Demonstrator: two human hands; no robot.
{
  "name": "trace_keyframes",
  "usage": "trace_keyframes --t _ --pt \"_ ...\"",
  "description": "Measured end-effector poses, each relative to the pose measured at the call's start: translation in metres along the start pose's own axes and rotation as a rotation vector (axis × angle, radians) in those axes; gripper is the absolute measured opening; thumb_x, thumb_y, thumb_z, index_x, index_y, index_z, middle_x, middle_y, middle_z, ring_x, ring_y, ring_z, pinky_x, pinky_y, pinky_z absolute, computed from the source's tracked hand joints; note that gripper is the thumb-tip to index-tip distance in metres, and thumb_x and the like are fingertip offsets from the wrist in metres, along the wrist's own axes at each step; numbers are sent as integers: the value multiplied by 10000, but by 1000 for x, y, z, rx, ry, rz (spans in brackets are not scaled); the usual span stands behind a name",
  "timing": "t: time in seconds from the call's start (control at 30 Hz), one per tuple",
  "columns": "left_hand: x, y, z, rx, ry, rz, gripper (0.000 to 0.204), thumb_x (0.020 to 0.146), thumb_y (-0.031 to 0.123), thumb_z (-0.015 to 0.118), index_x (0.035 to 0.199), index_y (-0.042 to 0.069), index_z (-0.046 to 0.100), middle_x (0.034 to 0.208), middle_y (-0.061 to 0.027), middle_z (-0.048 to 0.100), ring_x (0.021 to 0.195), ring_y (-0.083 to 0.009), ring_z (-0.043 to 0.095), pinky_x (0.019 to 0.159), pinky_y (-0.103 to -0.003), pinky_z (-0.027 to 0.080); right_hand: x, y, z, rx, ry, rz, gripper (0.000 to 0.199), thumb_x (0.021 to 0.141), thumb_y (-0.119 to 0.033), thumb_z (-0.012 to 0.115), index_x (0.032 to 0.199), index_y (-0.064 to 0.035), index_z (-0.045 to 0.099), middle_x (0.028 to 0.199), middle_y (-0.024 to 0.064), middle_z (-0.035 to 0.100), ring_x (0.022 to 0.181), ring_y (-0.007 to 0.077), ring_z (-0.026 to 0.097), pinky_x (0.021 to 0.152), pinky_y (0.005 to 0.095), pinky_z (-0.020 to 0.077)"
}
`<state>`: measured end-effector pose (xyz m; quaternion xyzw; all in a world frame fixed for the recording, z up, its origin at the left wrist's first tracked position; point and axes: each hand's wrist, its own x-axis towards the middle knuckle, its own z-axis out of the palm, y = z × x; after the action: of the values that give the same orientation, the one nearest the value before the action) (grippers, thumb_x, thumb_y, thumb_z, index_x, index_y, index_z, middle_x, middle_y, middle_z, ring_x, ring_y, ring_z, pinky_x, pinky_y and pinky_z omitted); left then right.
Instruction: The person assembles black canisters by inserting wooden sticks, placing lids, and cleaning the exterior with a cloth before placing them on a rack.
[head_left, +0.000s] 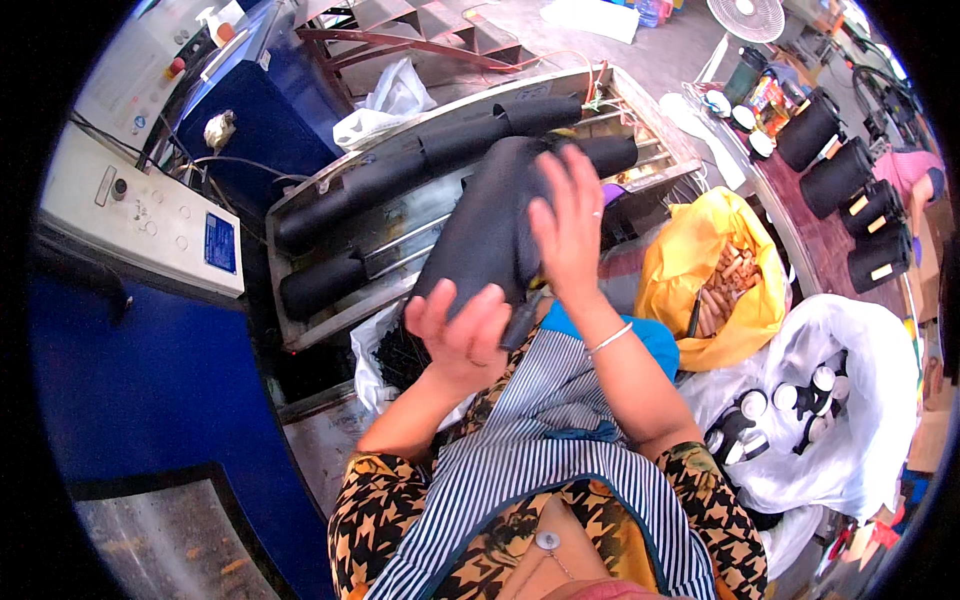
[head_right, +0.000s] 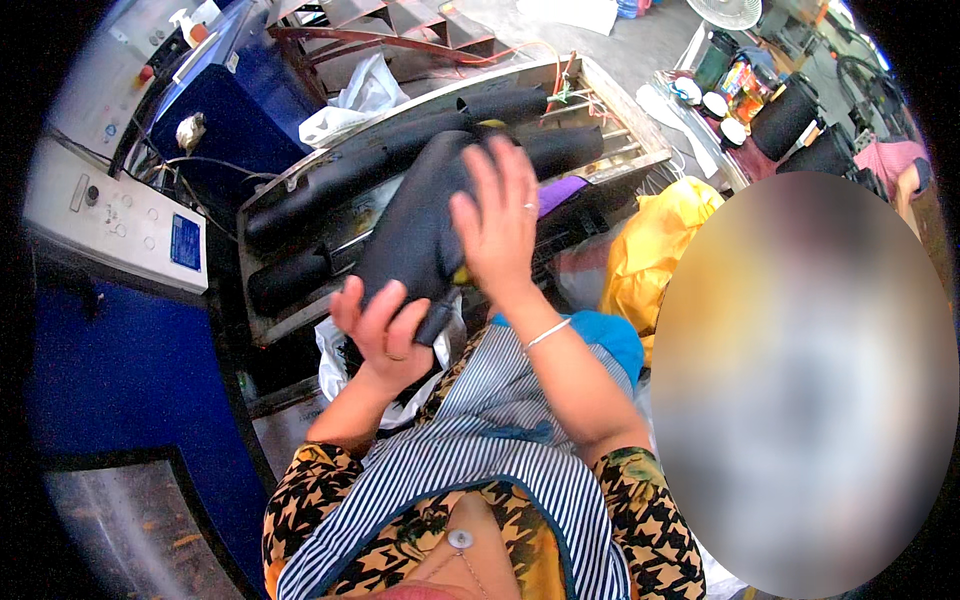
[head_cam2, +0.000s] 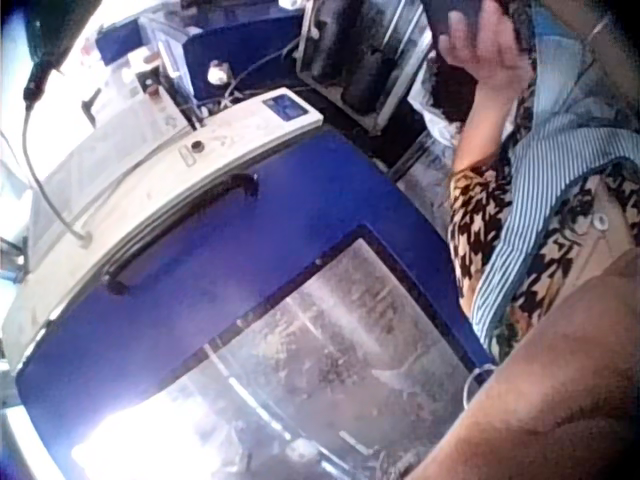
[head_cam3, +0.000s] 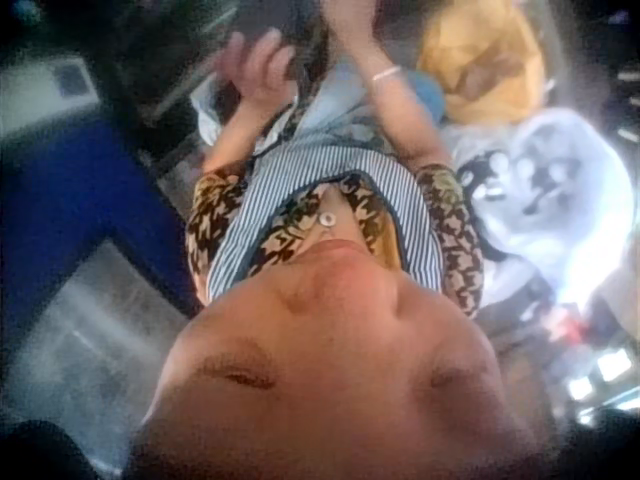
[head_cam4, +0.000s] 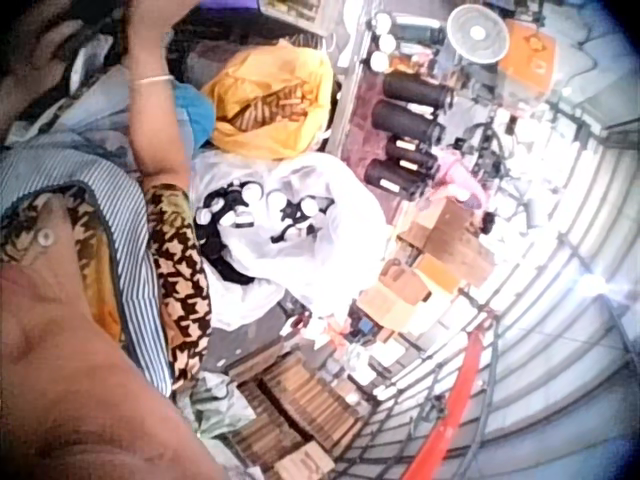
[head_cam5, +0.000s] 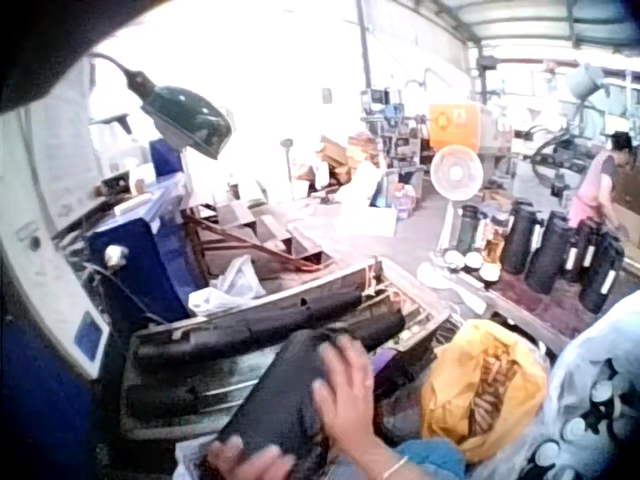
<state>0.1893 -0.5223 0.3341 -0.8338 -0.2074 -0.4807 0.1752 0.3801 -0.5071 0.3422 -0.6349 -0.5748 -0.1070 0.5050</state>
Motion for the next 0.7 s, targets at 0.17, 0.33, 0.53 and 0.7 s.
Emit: trace_keyframes --t 0.17,0.33,0.53,0.7 --pt "-2 12 27 81 118 -2 209 826 148 633 1029 178 593 1221 -39 503 1322 -362 355 1129 -524 174 -22 -24 6 153 34 205 715 934 -354 578 1463 10 263 1500 258 251 1360 418 300 1117 442 263" --pt "8 16 28 71 224 -88 227 807 152 698 982 143 552 1134 -36 579 1135 -284 530 994 -436 310 -53 -47 11 980 -20 632 652 972 -344 543 1451 7 276 1424 145 393 1295 243 388 1092 338 275" --pt "18 29 14 -151 110 47 218 782 110 654 954 123 520 1006 7 639 905 -211 609 867 -383 336 25 37 -9 1200 353 794 678 934 -473 572 1378 0 376 1294 125 512 1169 214 478 1020 339 357" --pt "29 41 24 -323 110 -194 454 687 57 733 1085 68 514 1085 -103 601 983 -284 574 907 -420 372 -11 30 -18 1148 307 940 780 908 -534 576 1407 17 340 1345 135 485 1216 219 462 1055 357 331"
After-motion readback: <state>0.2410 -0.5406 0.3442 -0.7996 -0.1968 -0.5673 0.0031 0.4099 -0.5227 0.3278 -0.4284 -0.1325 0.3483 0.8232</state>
